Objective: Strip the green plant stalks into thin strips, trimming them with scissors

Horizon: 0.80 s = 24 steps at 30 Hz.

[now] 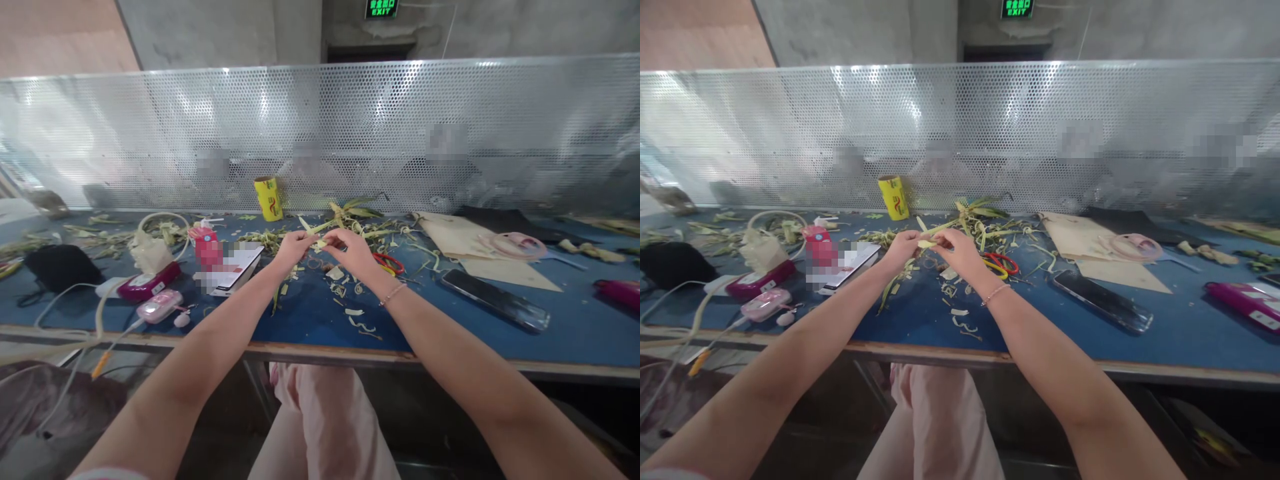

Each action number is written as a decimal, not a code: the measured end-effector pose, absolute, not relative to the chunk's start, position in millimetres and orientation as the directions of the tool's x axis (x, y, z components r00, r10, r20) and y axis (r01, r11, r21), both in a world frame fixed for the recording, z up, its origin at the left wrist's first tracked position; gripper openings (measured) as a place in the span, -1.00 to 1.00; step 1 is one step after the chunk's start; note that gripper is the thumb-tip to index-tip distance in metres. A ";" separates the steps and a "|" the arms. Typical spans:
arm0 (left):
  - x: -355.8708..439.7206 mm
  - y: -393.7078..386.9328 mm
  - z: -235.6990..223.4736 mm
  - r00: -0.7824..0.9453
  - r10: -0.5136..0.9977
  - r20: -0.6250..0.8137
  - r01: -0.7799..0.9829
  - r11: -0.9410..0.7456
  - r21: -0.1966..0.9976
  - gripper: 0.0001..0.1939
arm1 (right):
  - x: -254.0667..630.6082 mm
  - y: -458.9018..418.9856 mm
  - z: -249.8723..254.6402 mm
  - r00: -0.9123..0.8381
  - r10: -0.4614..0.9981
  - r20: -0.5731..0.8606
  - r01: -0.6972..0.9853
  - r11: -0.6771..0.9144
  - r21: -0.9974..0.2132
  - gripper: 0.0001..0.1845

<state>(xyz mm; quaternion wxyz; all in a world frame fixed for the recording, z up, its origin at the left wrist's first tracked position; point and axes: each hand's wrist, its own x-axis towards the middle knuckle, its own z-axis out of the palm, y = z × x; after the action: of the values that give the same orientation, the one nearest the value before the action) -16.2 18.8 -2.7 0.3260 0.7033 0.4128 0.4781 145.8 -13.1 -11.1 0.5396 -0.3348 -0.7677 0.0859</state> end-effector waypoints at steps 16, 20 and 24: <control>-9.5 5.6 4.6 0.350 0.815 0.462 0.267 -0.559 0.785 -0.74 | 149.9 -9.9 -9.5 -0.034 0.793 0.608 0.443 0.558 -0.702 -0.86; -6.1 2.6 4.6 0.365 0.804 0.469 0.263 -0.573 0.776 -0.74 | 150.4 -5.5 -12.4 0.010 0.842 0.539 0.318 0.509 -0.800 -0.85; -4.9 2.7 1.9 0.363 0.804 0.471 0.334 -0.584 0.740 -0.71 | 147.4 -6.2 -12.2 0.016 0.862 0.507 0.203 0.494 -0.846 -0.87</control>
<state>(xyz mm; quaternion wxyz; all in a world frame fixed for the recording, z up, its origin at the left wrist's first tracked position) -4.9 2.7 1.9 0.2732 0.7791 0.3652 0.4301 147.4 -6.2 -12.2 0.5794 -0.4152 -0.6412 0.2842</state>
